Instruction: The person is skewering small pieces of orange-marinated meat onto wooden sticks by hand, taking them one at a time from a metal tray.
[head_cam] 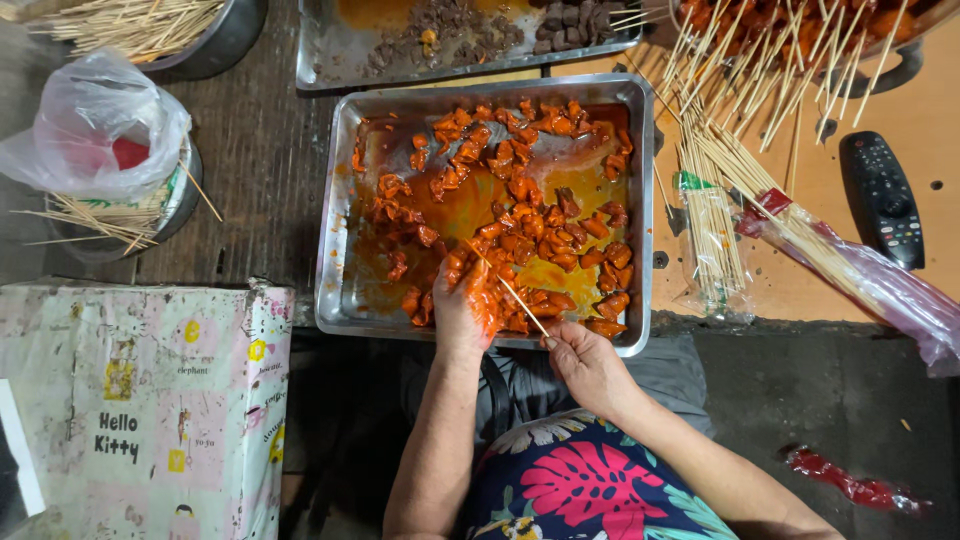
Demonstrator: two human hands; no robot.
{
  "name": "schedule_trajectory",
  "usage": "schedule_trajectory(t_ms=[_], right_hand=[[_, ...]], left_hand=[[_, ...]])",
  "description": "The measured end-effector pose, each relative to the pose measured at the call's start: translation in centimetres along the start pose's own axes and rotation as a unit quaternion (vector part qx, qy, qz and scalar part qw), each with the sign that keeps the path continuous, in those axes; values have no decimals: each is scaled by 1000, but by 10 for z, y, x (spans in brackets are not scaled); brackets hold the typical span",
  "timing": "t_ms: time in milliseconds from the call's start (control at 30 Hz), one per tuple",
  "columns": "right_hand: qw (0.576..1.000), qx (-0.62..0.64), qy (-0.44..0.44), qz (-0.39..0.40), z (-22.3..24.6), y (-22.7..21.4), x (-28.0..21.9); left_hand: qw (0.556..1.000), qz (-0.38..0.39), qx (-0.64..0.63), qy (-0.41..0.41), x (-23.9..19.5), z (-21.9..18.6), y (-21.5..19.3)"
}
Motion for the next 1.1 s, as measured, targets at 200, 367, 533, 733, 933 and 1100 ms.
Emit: schedule_trajectory(t_ms=[200,367,533,733,933,1100], right_hand=[[1000,-4,-22,8,0,-2,-4],[999,26,-11,23,-4,-1,-10],[1000,9,8,20,-7,-1,-8],[999,14,11,29,-12,0,-5],[1000,-7,12,7,-6,1,-8],[986,-155,55,6,9,-2,-17]], left_hand=[[995,-50,43,69,7,-18,-1],[994,-62,24,86,15,-28,-16],[996,-54,7,74,17,-28,-26],[996,-20,53,66,12,-30,-25],[993,-88,81,-19,0,-37,-12],[975,-45,215,7,1,-28,-26]])
Point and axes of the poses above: each hand's wrist, its own x-axis towards the middle knuckle, its own y-axis out of the palm, z = x × y, the point moved 8 cm from there along x, towards the middle knuckle, and after that the axes turned 15 degrees about z, right-handed, at the moved point
